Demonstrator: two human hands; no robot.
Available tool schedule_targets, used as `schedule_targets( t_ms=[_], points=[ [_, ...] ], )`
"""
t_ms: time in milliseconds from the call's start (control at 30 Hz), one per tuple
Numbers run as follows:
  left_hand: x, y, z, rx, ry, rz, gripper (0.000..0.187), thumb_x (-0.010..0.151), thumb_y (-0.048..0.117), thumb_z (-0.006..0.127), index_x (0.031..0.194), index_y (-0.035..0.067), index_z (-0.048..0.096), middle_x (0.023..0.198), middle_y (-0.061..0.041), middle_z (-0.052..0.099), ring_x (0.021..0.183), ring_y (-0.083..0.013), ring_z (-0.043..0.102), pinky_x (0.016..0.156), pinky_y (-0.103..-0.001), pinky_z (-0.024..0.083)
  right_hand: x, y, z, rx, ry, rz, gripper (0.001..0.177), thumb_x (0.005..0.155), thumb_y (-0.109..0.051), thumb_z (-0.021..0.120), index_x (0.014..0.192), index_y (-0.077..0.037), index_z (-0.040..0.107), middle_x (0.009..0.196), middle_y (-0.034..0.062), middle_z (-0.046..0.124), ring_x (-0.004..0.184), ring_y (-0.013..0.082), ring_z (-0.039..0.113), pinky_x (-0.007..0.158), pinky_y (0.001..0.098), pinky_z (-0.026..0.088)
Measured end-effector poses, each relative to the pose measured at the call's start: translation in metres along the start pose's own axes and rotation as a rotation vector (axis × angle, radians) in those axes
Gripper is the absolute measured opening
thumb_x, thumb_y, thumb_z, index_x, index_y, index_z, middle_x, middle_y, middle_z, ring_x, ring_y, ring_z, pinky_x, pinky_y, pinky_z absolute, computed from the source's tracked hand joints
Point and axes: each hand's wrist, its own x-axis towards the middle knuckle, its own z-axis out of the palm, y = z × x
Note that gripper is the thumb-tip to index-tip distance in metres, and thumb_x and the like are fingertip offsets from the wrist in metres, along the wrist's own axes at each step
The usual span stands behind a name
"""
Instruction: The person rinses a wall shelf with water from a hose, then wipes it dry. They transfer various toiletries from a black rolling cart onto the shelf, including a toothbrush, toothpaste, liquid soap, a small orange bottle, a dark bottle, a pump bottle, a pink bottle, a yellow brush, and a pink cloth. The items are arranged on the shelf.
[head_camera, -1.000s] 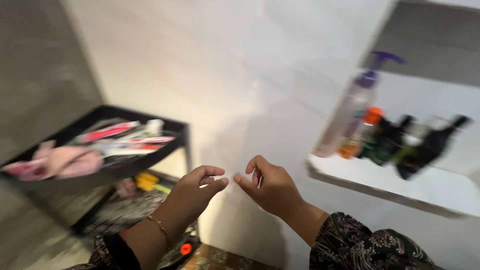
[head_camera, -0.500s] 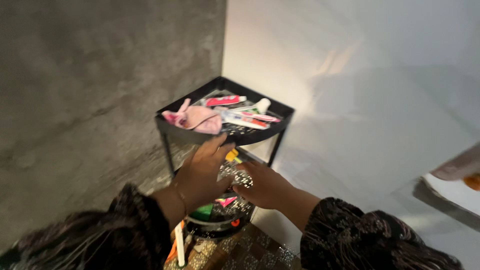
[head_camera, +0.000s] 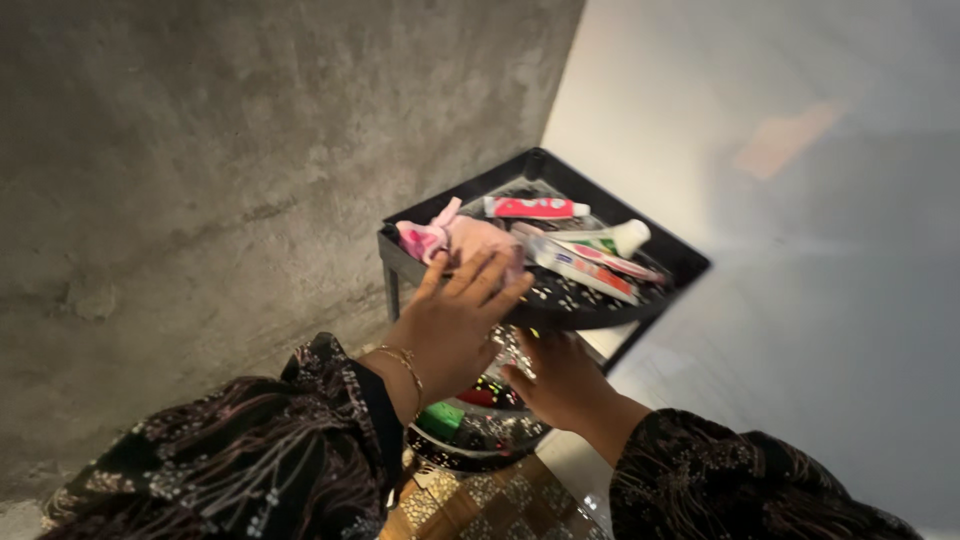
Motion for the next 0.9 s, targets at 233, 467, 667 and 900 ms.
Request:
schedule_targets(
  t_ms=[233, 467, 667, 900],
  points=[
    [0.014, 0.009, -0.002, -0.024, 0.011, -0.038, 0.081, 0.077, 0.045, 0.074, 0.152, 0.028, 0.046, 0.160, -0.012, 0.038, 0.147, -0.0293, 0.032, 0.119, -0.058, 0.020, 0.063, 0.034, 0.043, -0.253, 0.292, -0.207, 0.062, 0.098, -0.048, 0.056, 0.146, -0.011, 0.042, 0.147, 0.0213, 0.049, 0.136, 0.0349, 0.044, 0.116, 0.0529, 0.034],
    [0.063, 0.007, 0.025, -0.019, -0.046, -0.022, 0.066, 0.098, 0.065, 0.038, 0.146, 0.023, 0.057, 0.163, -0.010, 0.036, 0.154, -0.0297, 0.026, 0.126, -0.055, 0.013, 0.116, 0.034, 0.093, -0.172, 0.220, -0.196, 0.053, 0.098, -0.043, 0.058, 0.140, -0.011, 0.048, 0.136, 0.0185, 0.054, 0.124, 0.0317, 0.050, 0.107, 0.0496, 0.038],
    [0.076, 0.007, 0.022, 0.013, -0.354, -0.136, 0.077, 0.088, 0.072, 0.027, 0.144, 0.027, 0.056, 0.165, -0.008, 0.028, 0.154, -0.0267, 0.017, 0.121, -0.051, 0.003, 0.119, 0.052, 0.113, -0.096, 0.138, -0.132, 0.045, 0.099, -0.038, 0.060, 0.134, -0.011, 0.052, 0.126, 0.0161, 0.059, 0.114, 0.0289, 0.054, 0.100, 0.0468, 0.042],
    [0.076, 0.005, 0.019, -0.027, -0.270, -0.102, 0.068, 0.092, 0.068, 0.037, 0.132, 0.022, 0.067, 0.160, -0.013, 0.036, 0.152, -0.0322, 0.021, 0.122, -0.054, 0.008, 0.121, 0.069, 0.101, -0.031, 0.158, -0.078, 0.036, 0.100, -0.033, 0.063, 0.127, -0.011, 0.058, 0.115, 0.0133, 0.065, 0.102, 0.0256, 0.059, 0.091, 0.0435, 0.047]
  ],
)
